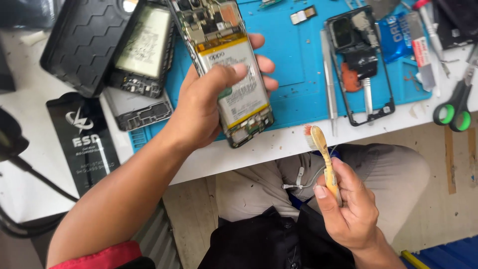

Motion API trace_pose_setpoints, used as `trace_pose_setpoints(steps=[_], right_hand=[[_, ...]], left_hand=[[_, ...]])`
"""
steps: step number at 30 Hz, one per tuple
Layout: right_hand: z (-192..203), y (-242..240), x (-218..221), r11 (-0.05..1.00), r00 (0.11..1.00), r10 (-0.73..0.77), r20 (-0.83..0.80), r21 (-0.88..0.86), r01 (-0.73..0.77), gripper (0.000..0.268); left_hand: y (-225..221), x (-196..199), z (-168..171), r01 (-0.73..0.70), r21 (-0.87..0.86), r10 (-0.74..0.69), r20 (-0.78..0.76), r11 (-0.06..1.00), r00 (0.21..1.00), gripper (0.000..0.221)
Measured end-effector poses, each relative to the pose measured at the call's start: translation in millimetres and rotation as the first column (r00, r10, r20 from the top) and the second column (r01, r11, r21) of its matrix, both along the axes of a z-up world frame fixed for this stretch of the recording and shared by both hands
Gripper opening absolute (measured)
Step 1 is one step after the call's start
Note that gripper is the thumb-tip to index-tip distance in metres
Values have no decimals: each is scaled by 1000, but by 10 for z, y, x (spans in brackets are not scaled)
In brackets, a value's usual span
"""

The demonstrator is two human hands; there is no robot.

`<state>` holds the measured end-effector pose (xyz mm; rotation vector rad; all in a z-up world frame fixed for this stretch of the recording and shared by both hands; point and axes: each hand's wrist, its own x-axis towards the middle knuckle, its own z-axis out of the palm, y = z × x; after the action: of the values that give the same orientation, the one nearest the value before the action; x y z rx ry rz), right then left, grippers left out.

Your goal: Cleaning a mobile phone frame with a brush and inspecting internal components during a repair process.

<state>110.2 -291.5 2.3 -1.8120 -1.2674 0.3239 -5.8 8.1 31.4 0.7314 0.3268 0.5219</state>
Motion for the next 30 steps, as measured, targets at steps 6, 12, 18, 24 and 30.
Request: trace_pose_setpoints(steps=[6,12,18,24,30], right_hand=[[147,-63,91,995,995,-90,-40,-39,88,38],[204,-176,390,945,941,-324,-97,-79,317,40],[341,-89,956,923,872,-352,341,-26,383,36],[468,418,1503,955,817,-217,534,-59,292,28],[529,903,1813,979,791,-60,609,-120,166,17]], left_hand=[[0,-3,210,265,307,-116,-428,914,896,54],[29,-1,269,355,462,-17,-591,813,807,38],[8,39,161,241,441,28,-520,864,854,34],[-12,38,128,118,432,92,-434,894,896,38],[-62,1,76,81,369,72,-382,926,921,48]])
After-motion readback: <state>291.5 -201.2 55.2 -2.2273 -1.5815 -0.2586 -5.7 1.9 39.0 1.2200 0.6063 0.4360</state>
